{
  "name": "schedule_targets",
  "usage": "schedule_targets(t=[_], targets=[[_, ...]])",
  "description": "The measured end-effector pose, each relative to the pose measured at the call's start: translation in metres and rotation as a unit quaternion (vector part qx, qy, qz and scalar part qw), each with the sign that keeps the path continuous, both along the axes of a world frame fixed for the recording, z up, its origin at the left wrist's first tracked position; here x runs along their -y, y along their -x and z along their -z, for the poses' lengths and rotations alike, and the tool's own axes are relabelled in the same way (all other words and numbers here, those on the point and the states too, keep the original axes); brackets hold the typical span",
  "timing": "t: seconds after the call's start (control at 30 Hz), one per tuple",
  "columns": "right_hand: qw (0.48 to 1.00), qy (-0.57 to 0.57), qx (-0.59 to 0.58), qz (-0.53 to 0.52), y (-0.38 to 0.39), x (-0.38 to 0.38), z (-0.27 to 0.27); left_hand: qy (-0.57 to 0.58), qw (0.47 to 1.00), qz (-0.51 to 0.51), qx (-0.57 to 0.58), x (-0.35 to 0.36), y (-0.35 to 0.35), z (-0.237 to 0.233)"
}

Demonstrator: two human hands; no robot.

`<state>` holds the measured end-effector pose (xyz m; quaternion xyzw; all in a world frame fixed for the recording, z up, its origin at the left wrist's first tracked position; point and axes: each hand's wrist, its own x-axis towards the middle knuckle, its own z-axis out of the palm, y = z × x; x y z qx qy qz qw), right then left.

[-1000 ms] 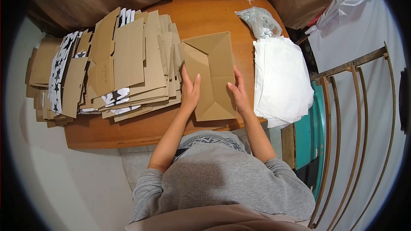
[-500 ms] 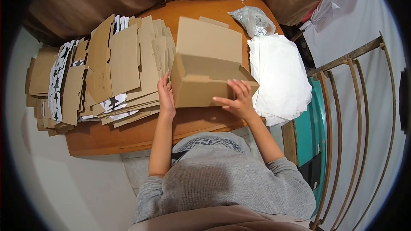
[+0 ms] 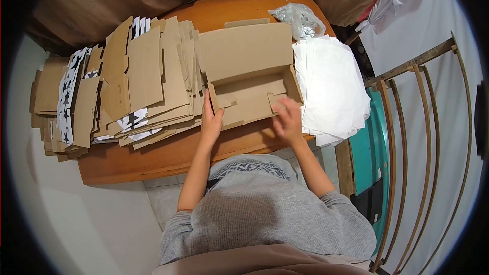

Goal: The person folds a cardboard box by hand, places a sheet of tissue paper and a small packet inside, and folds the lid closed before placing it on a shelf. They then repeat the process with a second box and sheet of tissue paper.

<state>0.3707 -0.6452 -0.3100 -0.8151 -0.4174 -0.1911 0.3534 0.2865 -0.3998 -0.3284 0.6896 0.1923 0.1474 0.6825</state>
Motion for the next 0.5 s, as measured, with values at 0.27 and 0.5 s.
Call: schedule_targets(t=[0.27,0.5], targets=[[0.93,-0.1,-0.303,0.182,-0.05,0.016,0.016,-0.143,0.987,0.012,-0.078,0.007,0.008,-0.002],[0.897,-0.125,-0.399,0.144,-0.062,0.014,0.036,-0.204,0.976,-0.009,-0.079,0.011,0.009,0.006]])
